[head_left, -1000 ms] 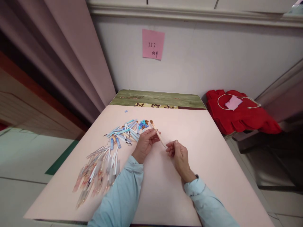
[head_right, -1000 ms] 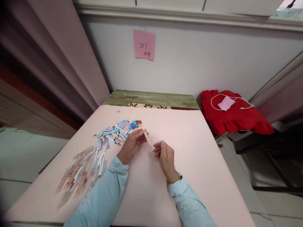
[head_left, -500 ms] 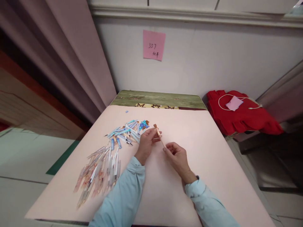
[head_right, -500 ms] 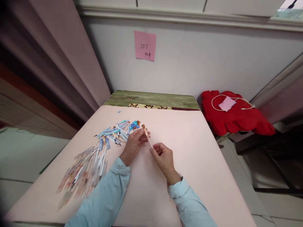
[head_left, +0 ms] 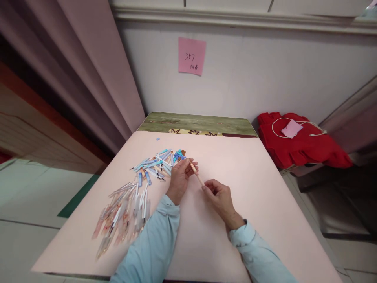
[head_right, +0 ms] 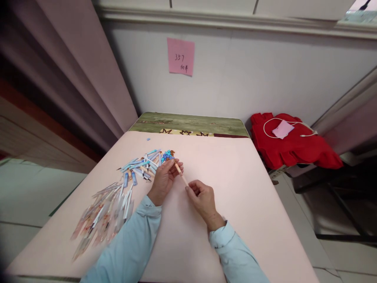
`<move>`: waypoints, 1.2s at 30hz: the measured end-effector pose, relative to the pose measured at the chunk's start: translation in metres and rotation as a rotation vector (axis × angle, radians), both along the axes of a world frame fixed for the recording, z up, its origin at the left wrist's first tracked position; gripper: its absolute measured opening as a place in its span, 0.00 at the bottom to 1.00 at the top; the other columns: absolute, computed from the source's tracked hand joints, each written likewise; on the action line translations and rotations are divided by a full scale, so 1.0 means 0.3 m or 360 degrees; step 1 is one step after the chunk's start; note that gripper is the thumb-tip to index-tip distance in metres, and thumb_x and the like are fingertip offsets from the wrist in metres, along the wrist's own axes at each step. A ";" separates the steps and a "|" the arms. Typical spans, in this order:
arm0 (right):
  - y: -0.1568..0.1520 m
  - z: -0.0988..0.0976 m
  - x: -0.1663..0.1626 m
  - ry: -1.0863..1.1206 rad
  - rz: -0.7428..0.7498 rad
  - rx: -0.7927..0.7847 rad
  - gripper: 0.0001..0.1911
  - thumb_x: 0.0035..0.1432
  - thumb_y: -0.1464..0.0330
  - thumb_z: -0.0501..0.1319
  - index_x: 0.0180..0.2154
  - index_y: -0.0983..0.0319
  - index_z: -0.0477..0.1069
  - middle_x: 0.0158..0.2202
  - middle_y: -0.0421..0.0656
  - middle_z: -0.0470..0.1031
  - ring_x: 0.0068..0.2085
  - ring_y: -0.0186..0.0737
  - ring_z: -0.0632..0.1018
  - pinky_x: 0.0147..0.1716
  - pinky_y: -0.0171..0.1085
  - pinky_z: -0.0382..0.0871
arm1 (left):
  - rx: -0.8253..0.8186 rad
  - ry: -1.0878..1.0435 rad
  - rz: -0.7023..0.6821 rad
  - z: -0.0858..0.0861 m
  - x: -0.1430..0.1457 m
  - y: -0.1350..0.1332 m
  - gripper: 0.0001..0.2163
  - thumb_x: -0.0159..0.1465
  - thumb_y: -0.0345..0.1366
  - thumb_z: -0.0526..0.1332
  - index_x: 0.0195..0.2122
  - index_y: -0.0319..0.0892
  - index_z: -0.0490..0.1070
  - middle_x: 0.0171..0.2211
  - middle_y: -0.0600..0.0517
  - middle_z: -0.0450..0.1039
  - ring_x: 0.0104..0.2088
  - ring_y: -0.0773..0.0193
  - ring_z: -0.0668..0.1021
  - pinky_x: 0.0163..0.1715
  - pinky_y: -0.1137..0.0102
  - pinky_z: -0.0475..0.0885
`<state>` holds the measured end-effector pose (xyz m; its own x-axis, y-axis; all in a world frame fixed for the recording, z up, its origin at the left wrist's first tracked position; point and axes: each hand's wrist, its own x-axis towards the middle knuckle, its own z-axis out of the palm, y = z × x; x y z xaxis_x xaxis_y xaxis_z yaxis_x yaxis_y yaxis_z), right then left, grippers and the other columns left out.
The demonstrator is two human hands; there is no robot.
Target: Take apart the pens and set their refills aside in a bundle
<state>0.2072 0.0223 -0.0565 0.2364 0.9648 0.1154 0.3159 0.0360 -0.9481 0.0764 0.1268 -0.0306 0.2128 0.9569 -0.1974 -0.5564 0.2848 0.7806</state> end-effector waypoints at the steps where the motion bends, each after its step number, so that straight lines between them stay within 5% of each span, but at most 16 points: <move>1: 0.001 -0.001 0.001 -0.0015 0.0002 0.0016 0.12 0.58 0.59 0.61 0.32 0.60 0.75 0.22 0.38 0.72 0.22 0.33 0.68 0.22 0.32 0.61 | -0.0006 0.0003 0.0002 -0.001 0.000 0.001 0.14 0.56 0.43 0.69 0.37 0.38 0.75 0.30 0.49 0.78 0.29 0.65 0.80 0.33 0.69 0.74; 8: 0.013 -0.009 0.007 -0.0227 -0.0019 0.0074 0.08 0.56 0.62 0.64 0.31 0.59 0.78 0.26 0.40 0.75 0.25 0.35 0.72 0.25 0.33 0.65 | 0.0002 0.0062 0.0011 -0.005 0.004 0.000 0.16 0.55 0.43 0.70 0.38 0.37 0.75 0.31 0.47 0.79 0.29 0.65 0.80 0.35 0.67 0.75; 36: 0.010 0.005 0.002 -0.0189 -0.0065 0.0043 0.06 0.55 0.65 0.63 0.33 0.60 0.76 0.24 0.39 0.74 0.23 0.34 0.71 0.24 0.32 0.65 | 0.0000 0.0054 0.0032 -0.021 0.010 0.004 0.17 0.54 0.45 0.70 0.38 0.38 0.74 0.31 0.48 0.79 0.29 0.65 0.80 0.34 0.69 0.75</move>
